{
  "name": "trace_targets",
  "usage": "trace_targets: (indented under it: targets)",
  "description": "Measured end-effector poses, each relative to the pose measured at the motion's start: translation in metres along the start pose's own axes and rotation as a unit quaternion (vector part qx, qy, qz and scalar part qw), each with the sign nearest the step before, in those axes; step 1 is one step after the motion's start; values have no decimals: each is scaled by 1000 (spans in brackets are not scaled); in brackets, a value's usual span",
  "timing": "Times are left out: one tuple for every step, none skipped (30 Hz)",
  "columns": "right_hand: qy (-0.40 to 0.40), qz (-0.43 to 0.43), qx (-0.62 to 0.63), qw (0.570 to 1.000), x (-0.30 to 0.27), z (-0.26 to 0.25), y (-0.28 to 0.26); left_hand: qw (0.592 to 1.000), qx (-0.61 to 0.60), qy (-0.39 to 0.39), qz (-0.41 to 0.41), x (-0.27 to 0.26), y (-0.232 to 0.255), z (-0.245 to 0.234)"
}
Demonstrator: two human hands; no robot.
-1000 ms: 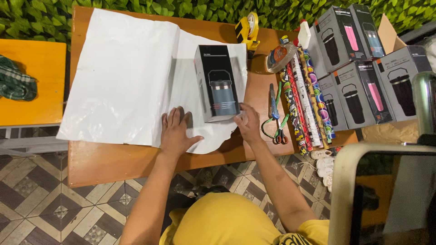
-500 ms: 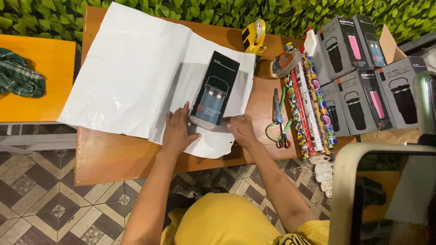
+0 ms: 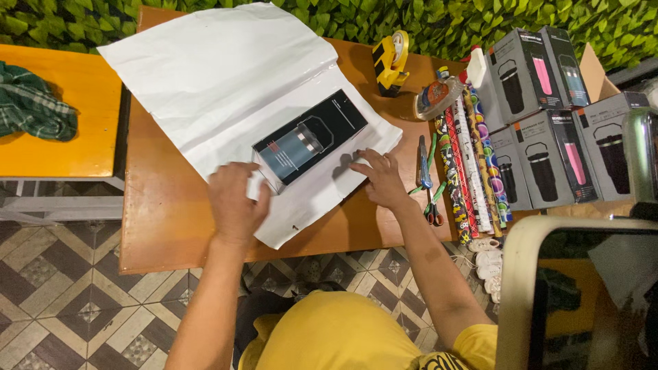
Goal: The person cuts a sheet of colorful wrapping paper with scissors, places a rectangular box on the paper, and wraps it by folding the paper around the box. They secure the paper with tape and smooth the edges to complete the wrapping.
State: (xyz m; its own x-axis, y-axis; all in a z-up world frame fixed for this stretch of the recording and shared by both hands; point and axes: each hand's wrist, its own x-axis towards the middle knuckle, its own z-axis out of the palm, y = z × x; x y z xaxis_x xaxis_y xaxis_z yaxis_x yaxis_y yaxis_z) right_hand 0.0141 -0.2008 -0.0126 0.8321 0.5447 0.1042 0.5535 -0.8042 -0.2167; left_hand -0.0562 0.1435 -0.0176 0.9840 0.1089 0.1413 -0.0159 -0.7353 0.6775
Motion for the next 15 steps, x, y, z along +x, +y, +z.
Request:
trace_targets:
  targets:
    - [-4, -22, -1, 1000, 0, 1, 5, 996, -40, -14, 74, -7, 14, 3]
    - [0, -31, -7, 999, -1, 4, 10, 985, -79, -28, 148, -13, 32, 9]
    - [5, -43, -13, 999, -1, 9, 14, 977, 12, -101, 190, -15, 49, 17]
    - [10, -54, -19, 998, -2, 14, 18, 953, 102, -174, 227, -16, 64, 24]
    - [29, -67, -46, 996, -2, 18, 22, 946, 147, -169, 234, -21, 73, 28]
    - [48, -80, -72, 993, -3, 24, 24, 937, 192, -164, 240, -28, 81, 33]
    - [68, -91, -100, 989, -4, 27, 27, 926, 235, -160, 249, -35, 85, 37]
    - [76, -99, -94, 988, -5, 29, 30, 919, 279, -134, 243, -40, 85, 40]
    - [85, -105, -88, 987, -6, 30, 31, 910, 323, -109, 237, -43, 86, 45]
    - [93, -111, -82, 986, -6, 30, 32, 898, 365, -85, 231, -45, 86, 49]
    - [97, -114, -74, 986, -5, 28, 31, 903, 358, -79, 223, -45, 84, 52]
    - [100, -117, -67, 986, -3, 23, 29, 908, 351, -73, 215, -44, 80, 52]
    - [104, -120, -59, 986, 1, 18, 27, 913, 345, -67, 207, -43, 77, 52]
    - [102, -137, -60, 984, 4, 10, 24, 913, 342, -61, 215, -41, 75, 52]
    - [100, -153, -62, 981, 7, 2, 20, 913, 338, -55, 223, -37, 72, 50]
